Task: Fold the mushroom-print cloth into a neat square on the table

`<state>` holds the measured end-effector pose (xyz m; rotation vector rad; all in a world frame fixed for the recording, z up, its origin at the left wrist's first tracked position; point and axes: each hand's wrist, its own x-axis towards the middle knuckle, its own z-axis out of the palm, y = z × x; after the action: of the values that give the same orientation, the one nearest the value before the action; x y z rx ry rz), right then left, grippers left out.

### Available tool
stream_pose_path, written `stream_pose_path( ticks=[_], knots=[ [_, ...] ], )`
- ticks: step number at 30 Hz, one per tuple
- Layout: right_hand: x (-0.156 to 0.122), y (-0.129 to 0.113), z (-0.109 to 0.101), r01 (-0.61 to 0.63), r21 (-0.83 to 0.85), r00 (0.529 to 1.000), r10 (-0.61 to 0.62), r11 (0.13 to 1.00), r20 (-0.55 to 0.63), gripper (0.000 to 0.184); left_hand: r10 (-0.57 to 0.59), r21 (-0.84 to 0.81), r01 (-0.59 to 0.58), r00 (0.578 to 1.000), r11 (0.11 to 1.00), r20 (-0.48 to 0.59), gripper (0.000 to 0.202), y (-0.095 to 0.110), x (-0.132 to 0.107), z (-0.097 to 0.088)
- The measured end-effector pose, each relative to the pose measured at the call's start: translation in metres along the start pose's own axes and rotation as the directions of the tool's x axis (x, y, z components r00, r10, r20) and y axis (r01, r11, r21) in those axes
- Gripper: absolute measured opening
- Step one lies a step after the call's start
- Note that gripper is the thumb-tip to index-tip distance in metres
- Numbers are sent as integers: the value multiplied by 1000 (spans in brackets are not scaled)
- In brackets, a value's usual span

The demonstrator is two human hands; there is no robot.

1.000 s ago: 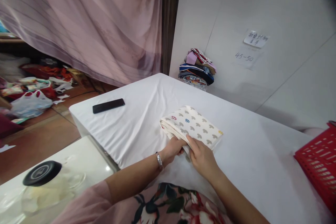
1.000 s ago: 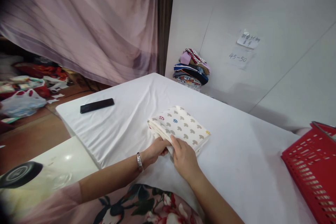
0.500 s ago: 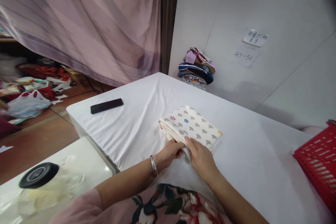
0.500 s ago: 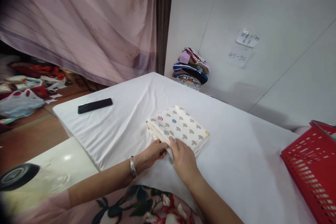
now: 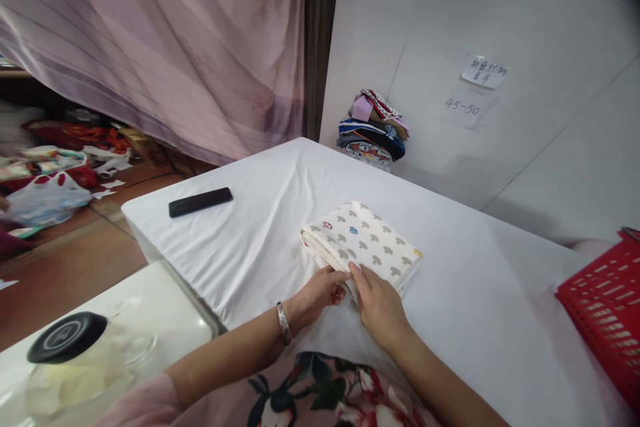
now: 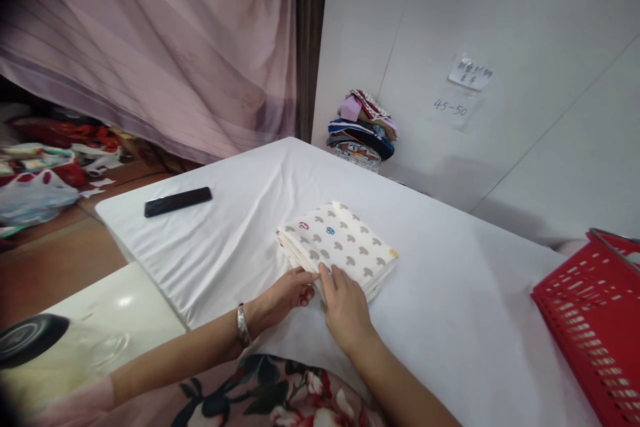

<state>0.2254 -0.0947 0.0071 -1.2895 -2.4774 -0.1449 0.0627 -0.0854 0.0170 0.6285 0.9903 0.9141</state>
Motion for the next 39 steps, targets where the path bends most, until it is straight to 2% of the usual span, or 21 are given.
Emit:
stream_pose_path(
  ticks=[5,11,15,21,28,34,39],
  knots=[
    [-1,-2,1,-1,55,1000,1,998,5,72,12,77,-6,997,997,-72,33,-5,3,-4],
    [-3,-6,7,-20,-31,996,23,999,87,60,34,152,-19,995,988,-96,37,-6,4,-5],
    [-4,-9,5,-22,-43,990,28,999,139,59,51,186,-31,993,982,-104,35,-5,3,-4],
    [-5,-10,-4,23,102,997,-31,995,74,58,44,216,-19,993,976,-114,33,-2,1,-5],
    [-4,-5,2,89,195,994,-99,977,44,62,-2,109,15,993,994,-118,28,1,-5,-5],
    [-2,0,-4,127,223,988,-142,967,54,58,-18,115,30,994,993,-107,24,1,-6,-5],
    [-3,2,-5,128,229,986,-149,965,76,57,-34,72,45,989,996,-145,14,4,-9,-3]
  ],
)
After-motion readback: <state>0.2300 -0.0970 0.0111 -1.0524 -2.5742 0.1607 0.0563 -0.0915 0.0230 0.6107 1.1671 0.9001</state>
